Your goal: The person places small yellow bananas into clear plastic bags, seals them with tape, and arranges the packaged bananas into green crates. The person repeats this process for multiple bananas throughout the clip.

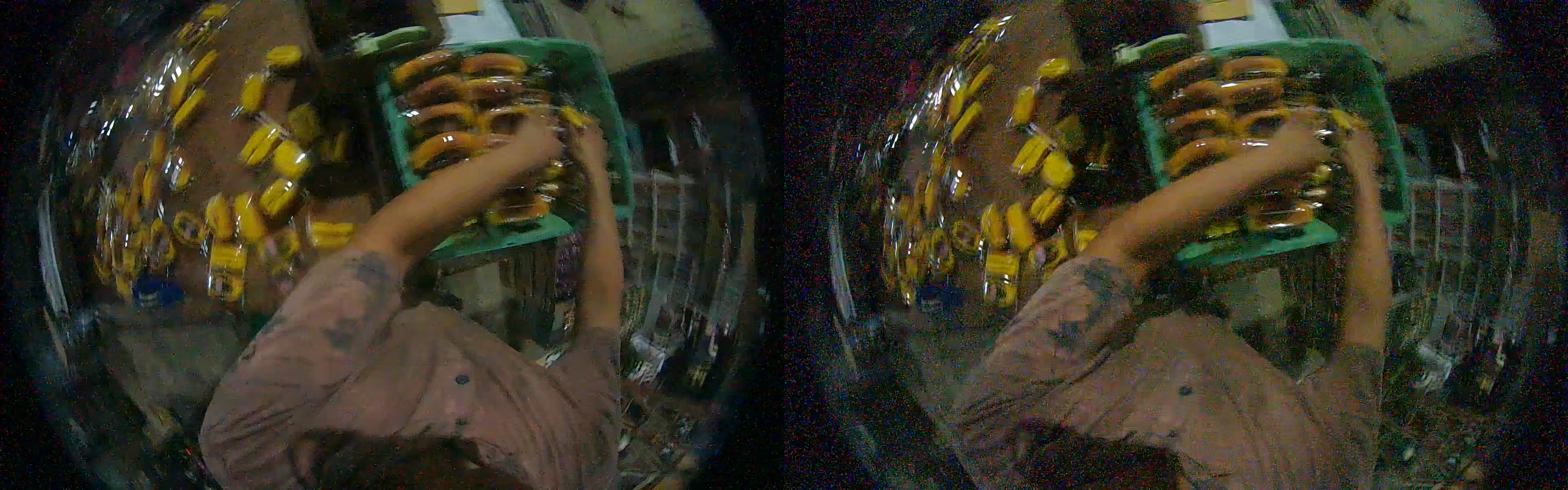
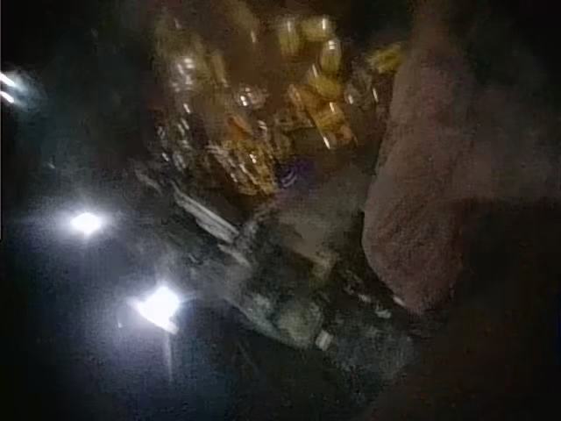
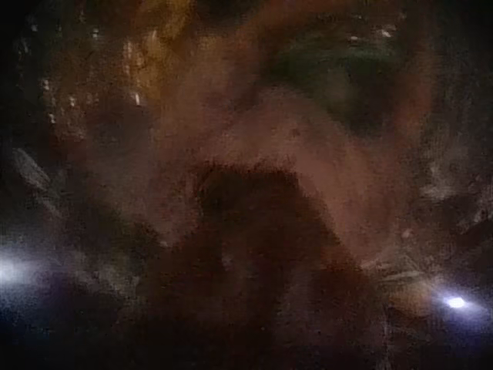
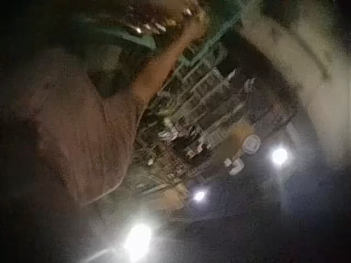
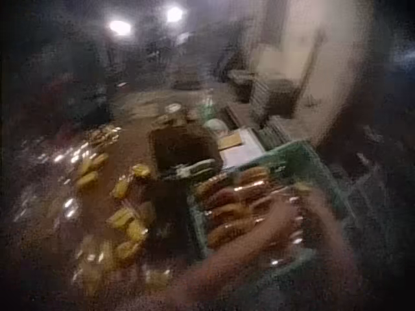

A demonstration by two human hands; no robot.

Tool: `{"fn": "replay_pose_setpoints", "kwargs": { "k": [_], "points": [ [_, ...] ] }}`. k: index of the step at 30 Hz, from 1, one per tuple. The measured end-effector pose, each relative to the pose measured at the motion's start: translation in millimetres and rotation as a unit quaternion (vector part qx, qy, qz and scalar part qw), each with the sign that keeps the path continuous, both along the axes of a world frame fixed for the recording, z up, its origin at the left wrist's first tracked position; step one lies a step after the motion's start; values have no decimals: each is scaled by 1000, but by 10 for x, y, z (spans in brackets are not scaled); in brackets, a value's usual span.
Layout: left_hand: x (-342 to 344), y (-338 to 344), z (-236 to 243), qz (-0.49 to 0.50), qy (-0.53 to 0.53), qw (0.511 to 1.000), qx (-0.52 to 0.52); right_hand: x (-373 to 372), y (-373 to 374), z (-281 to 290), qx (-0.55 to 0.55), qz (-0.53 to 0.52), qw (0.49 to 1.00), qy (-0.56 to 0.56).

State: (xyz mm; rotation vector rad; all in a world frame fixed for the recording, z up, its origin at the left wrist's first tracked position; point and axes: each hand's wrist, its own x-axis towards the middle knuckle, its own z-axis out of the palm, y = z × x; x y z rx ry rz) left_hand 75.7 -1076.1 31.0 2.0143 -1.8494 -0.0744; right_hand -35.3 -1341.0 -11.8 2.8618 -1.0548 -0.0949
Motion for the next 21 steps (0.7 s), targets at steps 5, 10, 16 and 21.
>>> {"fn": "replay_pose_setpoints", "kwargs": {
  "k": [5, 10, 16, 21],
  "points": [
    [-545, 1560, 481, 91, 143, 908, -383, -77, -671, -505, -259, 196, 934, 152],
    [-672, 3873, -34, 301, 228, 893, -246, 311, 301, 705, -245, 112, 962, 27],
    [-676, 5526, -1349, 775, 218, 593, -15, 811, 4517, 432, 255, 412, 875, -22],
    [-545, 5744, -1561, 717, 326, 611, 78, 666, 5905, -643, 189, 387, 888, 163]
  ]
}}
